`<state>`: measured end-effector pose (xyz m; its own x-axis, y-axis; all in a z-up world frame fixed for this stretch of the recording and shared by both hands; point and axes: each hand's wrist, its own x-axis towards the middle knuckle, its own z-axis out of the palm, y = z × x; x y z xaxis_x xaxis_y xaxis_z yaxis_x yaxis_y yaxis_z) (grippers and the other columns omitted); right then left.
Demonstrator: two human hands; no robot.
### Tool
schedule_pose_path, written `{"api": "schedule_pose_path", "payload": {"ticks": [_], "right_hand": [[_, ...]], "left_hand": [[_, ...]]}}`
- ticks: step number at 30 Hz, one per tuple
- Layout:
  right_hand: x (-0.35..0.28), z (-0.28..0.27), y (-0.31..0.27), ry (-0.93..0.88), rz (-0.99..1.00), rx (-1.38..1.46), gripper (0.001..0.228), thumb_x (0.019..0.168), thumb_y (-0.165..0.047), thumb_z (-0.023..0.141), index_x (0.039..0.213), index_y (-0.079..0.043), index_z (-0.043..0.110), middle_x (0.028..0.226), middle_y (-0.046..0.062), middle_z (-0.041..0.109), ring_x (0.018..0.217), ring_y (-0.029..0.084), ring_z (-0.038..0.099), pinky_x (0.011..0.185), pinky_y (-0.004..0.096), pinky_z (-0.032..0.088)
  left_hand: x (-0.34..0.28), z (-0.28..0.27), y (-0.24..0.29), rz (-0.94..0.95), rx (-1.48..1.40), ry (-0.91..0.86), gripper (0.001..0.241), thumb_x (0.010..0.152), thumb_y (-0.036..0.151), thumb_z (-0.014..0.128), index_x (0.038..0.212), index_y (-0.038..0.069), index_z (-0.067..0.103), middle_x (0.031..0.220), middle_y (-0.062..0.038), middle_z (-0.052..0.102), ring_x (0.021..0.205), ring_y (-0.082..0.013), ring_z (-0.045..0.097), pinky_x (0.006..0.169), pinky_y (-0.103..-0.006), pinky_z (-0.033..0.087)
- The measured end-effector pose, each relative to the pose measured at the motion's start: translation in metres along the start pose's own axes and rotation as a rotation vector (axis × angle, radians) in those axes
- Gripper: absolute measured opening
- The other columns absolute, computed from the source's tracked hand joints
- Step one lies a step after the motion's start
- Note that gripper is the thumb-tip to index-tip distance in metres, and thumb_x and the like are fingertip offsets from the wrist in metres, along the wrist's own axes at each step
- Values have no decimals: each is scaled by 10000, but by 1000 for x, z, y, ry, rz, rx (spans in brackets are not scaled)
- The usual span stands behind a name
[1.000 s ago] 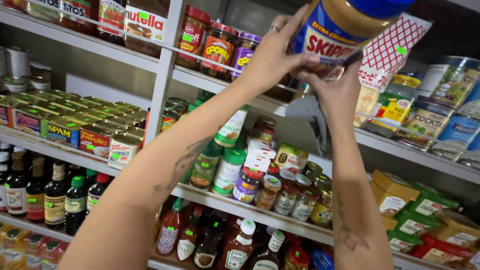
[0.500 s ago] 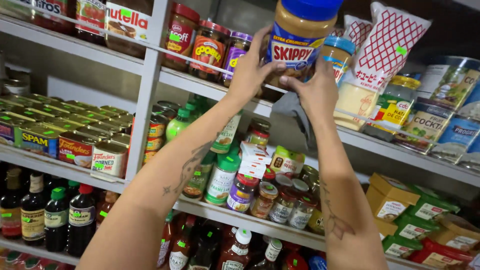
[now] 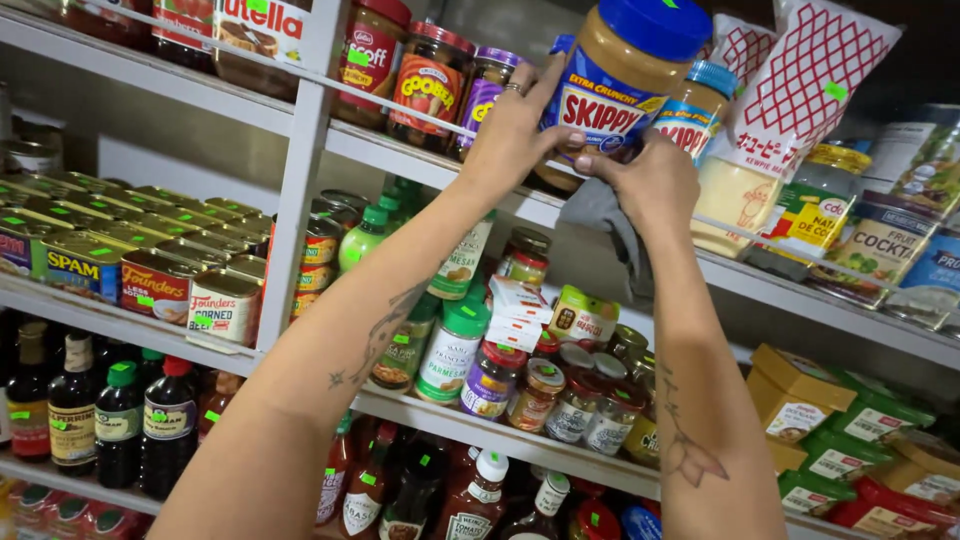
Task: Wiping grocery jars with a cloth and placing them onto shelves in an organized manner.
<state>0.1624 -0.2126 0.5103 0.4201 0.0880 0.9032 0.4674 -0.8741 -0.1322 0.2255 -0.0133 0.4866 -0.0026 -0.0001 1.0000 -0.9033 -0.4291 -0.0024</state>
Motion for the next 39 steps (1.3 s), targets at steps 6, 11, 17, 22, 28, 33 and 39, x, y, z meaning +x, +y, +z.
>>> {"api": "schedule_pose_path", "payload": {"ticks": [6,11,17,22,28,33,39], "right_hand": [[5,1,5,17,20,-9,622,673,-517,925,1020,-41,726,898,126,764,826,304,737,724,443,546],[15,1,16,-63,-24,21,615,710,-506,920,1066,-40,737,917,146,754,852,310,730,748,435,534],[18,-2,11,-171,55,8,614,700,-526,895,995,-9,741,891,159,754,821,309,734,759,428,535],[22,-2,7,-212,51,-107,649,724,-604,851,1021,-36,749,907,188,740,843,347,720,748,458,528],[36,11,21,-300,65,-232,640,815,-656,779,1032,-54,770,925,223,731,879,386,712,773,496,527],[29,7,13,-218,54,-291,636,790,-639,828,1003,-44,768,929,232,719,889,396,695,766,497,525],[28,10,17,-133,95,-164,597,720,-552,876,982,-33,741,962,189,746,907,360,721,790,485,542]], "left_hand": [[-2,5,-11,81,44,40,894,851,270,883,1554,50,376,1257,-188,549,1107,-404,635,948,-450,530],[2,5,-3,-41,150,-3,891,849,380,868,1533,50,402,1285,-215,559,1083,-437,633,894,-478,527],[-2,12,-19,29,182,12,908,828,387,854,1514,-4,408,1298,-261,579,1128,-463,634,925,-466,553],[0,17,-25,44,235,0,804,853,395,845,1434,-22,476,1302,-301,584,1052,-463,653,870,-475,557],[-2,13,-16,-19,281,-25,707,854,388,816,1370,-10,540,1155,-264,643,940,-449,680,766,-503,556],[-2,9,1,-50,282,28,636,800,401,847,1259,25,619,985,-250,686,852,-442,686,710,-526,543],[-3,10,8,-85,266,67,406,780,382,860,979,57,719,771,-211,703,726,-416,694,636,-518,543]]}}
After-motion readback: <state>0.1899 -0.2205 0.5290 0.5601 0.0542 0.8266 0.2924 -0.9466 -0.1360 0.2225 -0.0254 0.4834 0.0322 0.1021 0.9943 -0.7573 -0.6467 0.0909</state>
